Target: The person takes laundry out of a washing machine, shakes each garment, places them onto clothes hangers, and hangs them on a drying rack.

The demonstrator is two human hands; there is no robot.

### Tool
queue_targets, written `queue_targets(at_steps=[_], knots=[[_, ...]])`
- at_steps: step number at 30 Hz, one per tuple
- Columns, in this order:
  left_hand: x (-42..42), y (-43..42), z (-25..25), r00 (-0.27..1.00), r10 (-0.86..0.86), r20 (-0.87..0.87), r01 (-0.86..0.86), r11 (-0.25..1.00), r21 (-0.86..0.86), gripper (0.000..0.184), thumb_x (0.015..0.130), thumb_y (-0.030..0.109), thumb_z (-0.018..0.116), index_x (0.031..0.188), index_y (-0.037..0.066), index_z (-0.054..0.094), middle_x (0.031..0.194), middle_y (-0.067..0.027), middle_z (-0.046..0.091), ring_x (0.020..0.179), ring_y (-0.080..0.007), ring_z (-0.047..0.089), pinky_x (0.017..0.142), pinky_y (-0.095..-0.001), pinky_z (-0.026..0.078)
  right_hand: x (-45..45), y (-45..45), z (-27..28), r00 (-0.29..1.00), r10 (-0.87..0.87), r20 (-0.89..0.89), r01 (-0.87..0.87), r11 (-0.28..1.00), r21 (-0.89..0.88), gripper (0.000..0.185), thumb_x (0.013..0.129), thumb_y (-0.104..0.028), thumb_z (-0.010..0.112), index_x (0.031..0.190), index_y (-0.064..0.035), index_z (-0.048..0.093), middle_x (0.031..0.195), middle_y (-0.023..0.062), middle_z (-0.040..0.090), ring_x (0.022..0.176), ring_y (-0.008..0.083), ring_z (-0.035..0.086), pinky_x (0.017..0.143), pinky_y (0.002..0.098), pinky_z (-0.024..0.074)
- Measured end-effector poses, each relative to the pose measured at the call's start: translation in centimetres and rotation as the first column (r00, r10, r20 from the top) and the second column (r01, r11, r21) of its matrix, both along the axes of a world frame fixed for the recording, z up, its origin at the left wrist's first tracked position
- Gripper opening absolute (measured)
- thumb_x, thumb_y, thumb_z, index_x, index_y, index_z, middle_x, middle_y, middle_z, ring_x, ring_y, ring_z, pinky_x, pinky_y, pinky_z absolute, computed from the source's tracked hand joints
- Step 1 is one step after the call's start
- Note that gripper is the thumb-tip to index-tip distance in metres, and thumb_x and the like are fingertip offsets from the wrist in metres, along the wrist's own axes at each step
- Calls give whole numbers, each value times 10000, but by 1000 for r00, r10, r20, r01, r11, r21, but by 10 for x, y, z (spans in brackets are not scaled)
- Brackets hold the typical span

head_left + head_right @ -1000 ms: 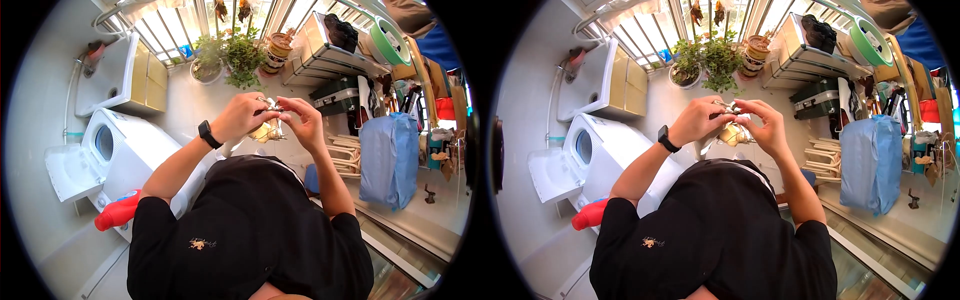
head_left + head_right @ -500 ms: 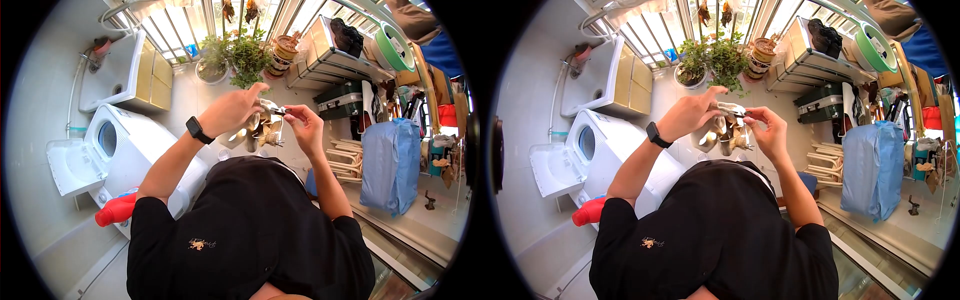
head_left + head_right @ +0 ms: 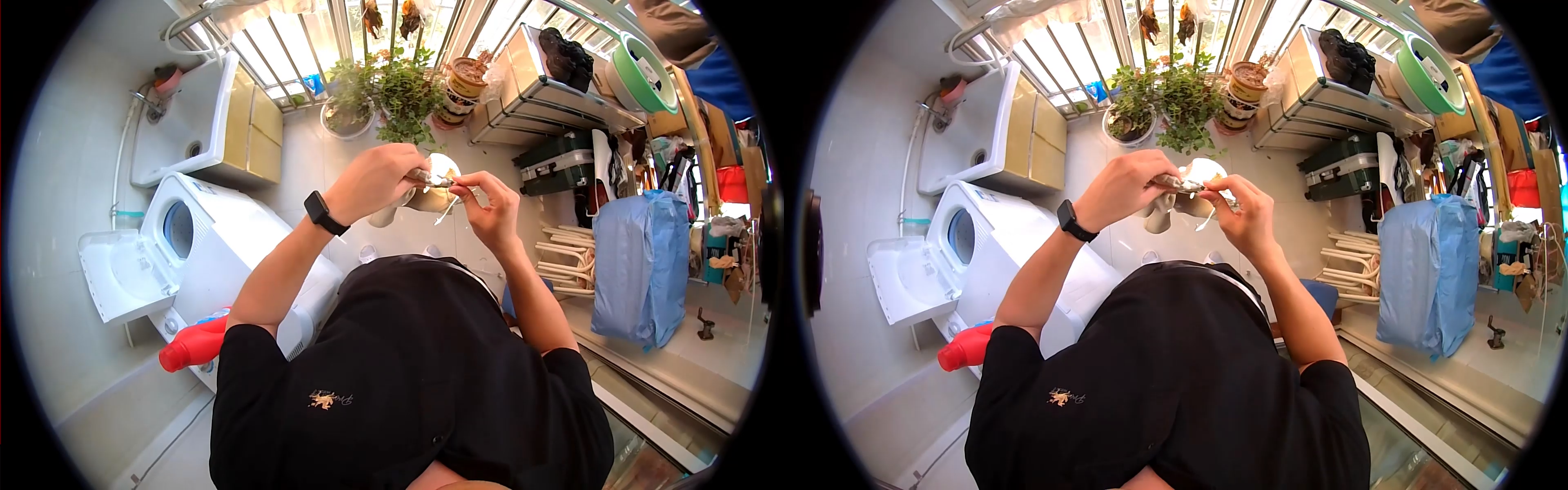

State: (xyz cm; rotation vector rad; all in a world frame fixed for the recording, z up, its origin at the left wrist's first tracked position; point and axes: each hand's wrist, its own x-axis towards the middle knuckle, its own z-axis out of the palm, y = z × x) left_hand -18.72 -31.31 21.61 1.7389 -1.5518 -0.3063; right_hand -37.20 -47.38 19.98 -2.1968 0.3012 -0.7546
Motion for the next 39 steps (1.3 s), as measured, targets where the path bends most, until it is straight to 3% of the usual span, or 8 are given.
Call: queue_targets(at_steps=[8,16,18,21,25,32,34,39], knots=[[6,7,5,983,-102,-153,97,995,-39,263,830,35,765,1065,17,649,925,-112,681,831,-272,680,751,-367,535,4,3,-1,997,77,-30,-76,997,10,141,850,-65,808,949,-20,719,902,113,750,804,258,729,721,337,555],[0,0,-13,1000,5,18,-5,1000,7,268,816,177,825,1003,13,725,851,-115,691,763,-278,670,714,-342,529,16,3,3,975,186,-121,-184,983,27,312,877,-88,784,1179,-54,713,940,100,748,862,223,738,787,339,561],[3,-1,-17,999,49,-21,-49,999,16,269,824,201,831,989,7,745,805,-122,698,721,-266,676,686,-332,527,14,-8,5,975,223,-1,-192,843,503,418,970,3,631,1383,-34,578,1128,114,702,991,145,690,921,315,539],[14,6,2,960,185,-211,-187,982,9,280,862,225,822,997,-12,760,749,-150,716,637,-161,679,612,-314,513,-8,-65,-26,970,176,-170,-128,956,263,495,935,7,627,1418,-33,528,1278,142,656,1100,226,692,995,353,523],[22,11,24,902,256,-348,-261,965,32,273,887,234,819,1009,-3,765,654,-8,658,641,-35,561,589,-256,460,-10,-51,-23,908,210,-362,-224,975,4,623,835,-135,776,1412,-121,541,1360,162,605,1308,364,564,1087,443,467],[55,28,17,907,194,-373,-230,972,-54,232,913,141,796,1081,-11,746,836,-41,726,729,-76,634,682,-246,492,20,-43,-18,970,207,-131,-197,977,83,209,1011,-186,648,1069,-18,758,784,101,677,674,190,612,670,309,492],[68,33,1,891,137,-433,-184,981,-68,257,913,158,783,1090,-24,743,963,-134,779,813,-154,725,789,-293,551,22,-50,4,881,327,-342,-182,901,393,259,1055,-198,593,1034,-1,760,678,45,570,633,100,491,607,277,429],[65,45,11,842,107,-528,-157,986,-50,234,933,39,740,1152,-36,707,1026,-97,776,961,-130,741,825,-271,579,20,-46,69,790,380,-481,-288,923,256,250,1047,-197,591,1077,-18,764,633,25,537,584,82,445,542,283,402]])
